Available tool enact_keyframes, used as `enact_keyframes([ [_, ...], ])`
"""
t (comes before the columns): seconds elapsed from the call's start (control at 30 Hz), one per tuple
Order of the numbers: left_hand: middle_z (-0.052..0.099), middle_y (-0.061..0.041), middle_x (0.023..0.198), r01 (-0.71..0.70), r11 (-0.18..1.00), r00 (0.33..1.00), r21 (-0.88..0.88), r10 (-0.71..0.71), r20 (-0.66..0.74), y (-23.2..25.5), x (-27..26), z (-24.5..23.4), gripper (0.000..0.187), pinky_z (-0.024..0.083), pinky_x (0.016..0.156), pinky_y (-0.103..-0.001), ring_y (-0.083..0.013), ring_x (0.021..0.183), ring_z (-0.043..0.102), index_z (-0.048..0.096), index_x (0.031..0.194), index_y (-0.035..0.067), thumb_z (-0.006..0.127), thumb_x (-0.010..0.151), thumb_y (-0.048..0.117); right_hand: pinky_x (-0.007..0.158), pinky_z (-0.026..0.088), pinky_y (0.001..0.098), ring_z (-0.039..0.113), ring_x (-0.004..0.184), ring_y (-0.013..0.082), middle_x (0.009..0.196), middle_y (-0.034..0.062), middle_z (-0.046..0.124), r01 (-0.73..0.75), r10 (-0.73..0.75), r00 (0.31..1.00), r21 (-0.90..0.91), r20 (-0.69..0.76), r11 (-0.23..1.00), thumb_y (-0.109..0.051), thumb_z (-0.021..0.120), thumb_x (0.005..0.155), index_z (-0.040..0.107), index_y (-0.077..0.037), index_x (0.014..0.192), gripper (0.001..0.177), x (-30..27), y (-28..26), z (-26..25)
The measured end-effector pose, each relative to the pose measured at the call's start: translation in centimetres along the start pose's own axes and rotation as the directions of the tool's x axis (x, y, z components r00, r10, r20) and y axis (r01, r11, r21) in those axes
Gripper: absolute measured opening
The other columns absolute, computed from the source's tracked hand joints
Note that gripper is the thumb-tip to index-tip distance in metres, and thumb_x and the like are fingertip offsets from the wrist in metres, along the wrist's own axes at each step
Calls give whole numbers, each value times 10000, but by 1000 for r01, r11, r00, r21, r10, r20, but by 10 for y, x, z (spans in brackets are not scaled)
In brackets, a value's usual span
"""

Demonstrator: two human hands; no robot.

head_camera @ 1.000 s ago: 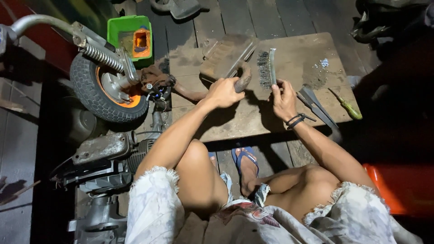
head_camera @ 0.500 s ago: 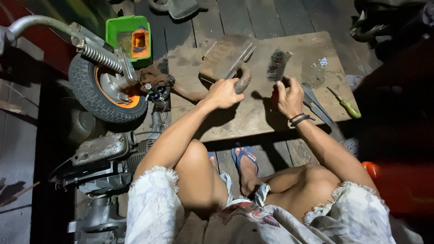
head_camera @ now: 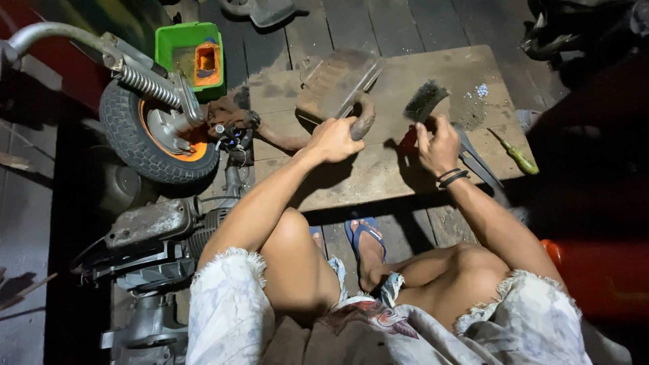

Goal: The person scrubs a metal exhaust pipe and a rectangular metal casing using a wire brush. They hold the parts on a wooden workbench, rotating them to clean different surfaces and edges.

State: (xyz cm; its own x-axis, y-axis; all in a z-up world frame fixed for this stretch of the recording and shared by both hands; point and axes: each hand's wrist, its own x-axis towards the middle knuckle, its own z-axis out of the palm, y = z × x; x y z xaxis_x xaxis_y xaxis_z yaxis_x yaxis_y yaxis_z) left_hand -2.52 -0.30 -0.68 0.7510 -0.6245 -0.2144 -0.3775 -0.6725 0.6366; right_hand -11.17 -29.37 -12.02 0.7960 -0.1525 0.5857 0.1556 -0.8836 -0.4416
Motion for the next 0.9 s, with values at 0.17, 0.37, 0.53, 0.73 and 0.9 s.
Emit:
enact_keyframes([
  [0.17,749,-210,1004,-14,1000,1000,14,14,14,-5,7,6,530,549,859,-549,-441,1065,700,688,1077,146,680,774,580,663,562,505,696,840,455,907,214,688,15,-14,999,30,-32,999,-150,684,1035,587,-34,1075,156,13,-9,-18],
  [0.37,753,-202,1021,-14,1000,1000,24,14,15,-2,5,8,504,552,863,-539,-421,1077,705,688,1095,149,690,789,550,642,551,545,701,813,463,886,226,703,20,-16,998,-82,59,996,-191,707,1010,591,-34,1053,200,1,2,-16],
  [0.53,753,-207,1001,-36,996,998,86,32,51,5,2,14,509,554,843,-561,-425,1062,710,661,1113,145,677,799,544,648,554,537,692,834,481,905,242,684,-32,32,996,-2,81,999,-178,671,1041,570,-13,1062,194,4,-8,-24],
  [0.73,751,-253,981,-114,979,986,170,91,137,8,5,40,466,559,863,-569,-468,1031,717,631,1138,76,666,863,451,662,552,539,671,859,493,890,242,649,-27,26,998,8,64,1000,-153,692,1007,573,-23,1047,181,0,4,-13],
  [0.9,734,-251,1093,-142,948,961,286,64,267,2,15,64,557,551,902,-566,-454,1084,708,593,1260,95,663,884,500,680,531,538,642,873,511,906,236,600,11,-13,1000,110,19,994,-148,610,1078,593,-1,1072,148,11,-18,-20],
])
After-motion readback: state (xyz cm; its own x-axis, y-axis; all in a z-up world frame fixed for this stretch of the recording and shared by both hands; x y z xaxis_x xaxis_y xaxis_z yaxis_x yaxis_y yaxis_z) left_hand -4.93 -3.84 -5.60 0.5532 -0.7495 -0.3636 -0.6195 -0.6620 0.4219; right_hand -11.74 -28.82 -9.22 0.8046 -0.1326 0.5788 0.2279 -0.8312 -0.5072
